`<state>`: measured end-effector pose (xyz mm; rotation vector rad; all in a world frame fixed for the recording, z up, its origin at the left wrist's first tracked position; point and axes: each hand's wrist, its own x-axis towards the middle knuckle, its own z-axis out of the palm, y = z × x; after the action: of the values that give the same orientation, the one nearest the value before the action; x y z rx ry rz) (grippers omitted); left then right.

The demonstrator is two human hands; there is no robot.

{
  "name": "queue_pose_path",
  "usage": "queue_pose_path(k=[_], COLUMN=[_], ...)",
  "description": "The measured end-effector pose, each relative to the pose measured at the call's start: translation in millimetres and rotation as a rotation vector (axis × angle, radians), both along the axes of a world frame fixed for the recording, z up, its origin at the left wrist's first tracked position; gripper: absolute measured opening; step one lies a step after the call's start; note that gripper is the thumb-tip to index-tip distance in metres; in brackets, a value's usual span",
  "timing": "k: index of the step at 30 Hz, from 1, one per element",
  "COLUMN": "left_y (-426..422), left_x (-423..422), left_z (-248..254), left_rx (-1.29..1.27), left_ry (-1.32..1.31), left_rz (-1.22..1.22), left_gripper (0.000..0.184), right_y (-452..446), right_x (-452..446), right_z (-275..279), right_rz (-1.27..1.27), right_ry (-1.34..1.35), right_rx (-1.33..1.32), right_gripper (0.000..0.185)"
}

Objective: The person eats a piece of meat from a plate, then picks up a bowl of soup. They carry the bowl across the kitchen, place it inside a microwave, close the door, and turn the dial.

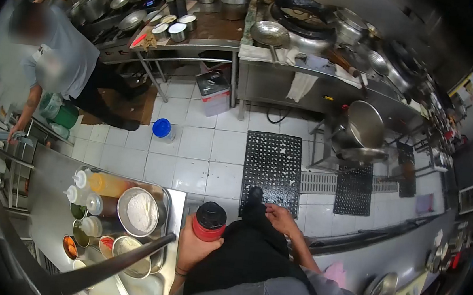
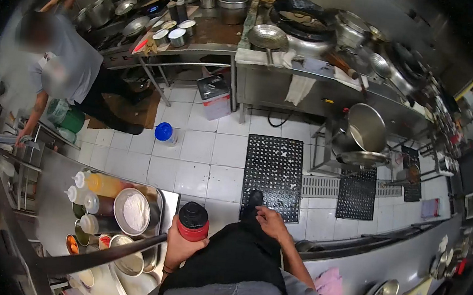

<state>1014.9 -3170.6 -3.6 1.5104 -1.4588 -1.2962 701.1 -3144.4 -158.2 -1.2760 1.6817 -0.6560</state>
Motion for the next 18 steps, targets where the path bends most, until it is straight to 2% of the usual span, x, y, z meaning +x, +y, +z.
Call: queue_pose_path(k=[4,8,13,16,18], left_y=[-44.6,-110.9,-193.8,-230.9,-248.4], left_x=[-27.5,-72.5,-128.8,-158.6,-169.3], left_z=[-8.6,6.3,38.5,49.9,45.9], left_rx=[-0.064,-0.125,-0.238,-0.243,-0.207], left_ry=[-0.041,-0.094,-0.210,-0.184,-0.138], left_rz=[0.041,0.061,-0.108,-0.195,-0.256], left_gripper=[0.070,0.071,0.080,0.079,0.079], right_y=[-78.4,-151.9,-224.1,-255.9,-269.8], right_x=[-20.4,-67.2,-134.9,-167.6,-180.9], right_z=[3.0,-12.4,5.2,25.4,38.4], right_rz=[0.076,0.072,-0.063,-0.121,-0.189], right_ry=[-0.051,-0.027,-0.089,0.097,0.029], right_rx=[0.032,-0.058,-0.265,-0.216,-0.204], right_gripper=[0.038,0.038,0.038,0.037,0.036])
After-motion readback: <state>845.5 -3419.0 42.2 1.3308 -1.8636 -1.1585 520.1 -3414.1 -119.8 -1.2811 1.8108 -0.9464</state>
